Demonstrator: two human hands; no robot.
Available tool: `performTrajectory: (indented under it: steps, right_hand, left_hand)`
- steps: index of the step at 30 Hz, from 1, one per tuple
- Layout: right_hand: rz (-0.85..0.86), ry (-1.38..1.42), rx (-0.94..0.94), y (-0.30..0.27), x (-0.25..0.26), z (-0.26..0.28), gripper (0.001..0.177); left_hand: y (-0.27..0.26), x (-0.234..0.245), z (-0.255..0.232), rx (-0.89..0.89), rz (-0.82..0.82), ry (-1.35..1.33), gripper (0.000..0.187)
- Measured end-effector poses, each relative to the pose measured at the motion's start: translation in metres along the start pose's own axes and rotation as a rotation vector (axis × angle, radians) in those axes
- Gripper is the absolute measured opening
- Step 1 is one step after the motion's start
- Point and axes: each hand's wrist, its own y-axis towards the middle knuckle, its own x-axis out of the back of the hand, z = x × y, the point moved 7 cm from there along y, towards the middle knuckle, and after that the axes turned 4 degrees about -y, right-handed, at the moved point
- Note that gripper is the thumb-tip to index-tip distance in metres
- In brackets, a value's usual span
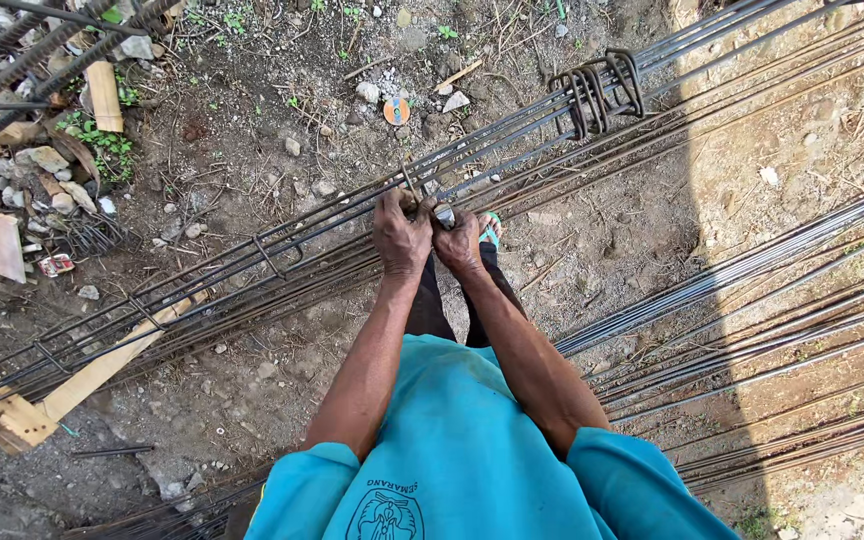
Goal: The person ties rebar rods together using a wire twister tool. They wrap wire around the intersections of the rebar grid and twist it to secure the structure.
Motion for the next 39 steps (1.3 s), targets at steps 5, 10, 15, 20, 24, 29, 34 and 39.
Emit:
performTrajectory:
  steps: [5, 10, 15, 20, 24, 29, 34, 39]
  right_hand:
    - [-0.1, 0.005, 0.02, -0.04, 0.028, 0.125, 0.017]
    - [-0.203, 0.007, 0.037, -0.036, 0.02, 0.069, 0.018]
    - [-0.048, -0.071, 0.121, -0.036, 0.03, 0.107, 0.023]
    - [0.065, -0.169, 0.123, -0.004, 0.026, 0.078, 0.017]
    - [0.227, -0.221, 0.033, 0.015, 0.029, 0.058, 0.018]
    - [0.303, -0.405, 0.153, -0.021, 0.04, 0.144, 0.017]
    - [0.181, -0.633, 0.476, -0.037, 0.03, 0.171, 0.023]
    - [0.307, -0.91, 0.478, -0.035, 0.023, 0.16, 0.024]
  left_hand:
    - [0.003, -0.013, 0.022, 0.282, 0.021, 0.147, 0.031]
    - [-0.001, -0.016, 0.018, 0.453, 0.001, 0.137, 0.03]
    - [0.0, -0.02, 0.015, 0.456, 0.006, 0.188, 0.039]
    - [-0.001, -0.023, 0.029, 0.263, 0.099, 0.122, 0.032]
    - [-0.004, -0.022, 0.029, -0.161, 0.103, 0.006, 0.022]
    - [0.014, -0.036, 0.054, 0.221, 0.453, -0.055, 0.027]
    - [0.021, -0.087, 0.126, 0.446, 0.605, -0.139, 0.032]
    - [0.022, -0.048, 0.069, 0.492, 0.648, -0.398, 0.019]
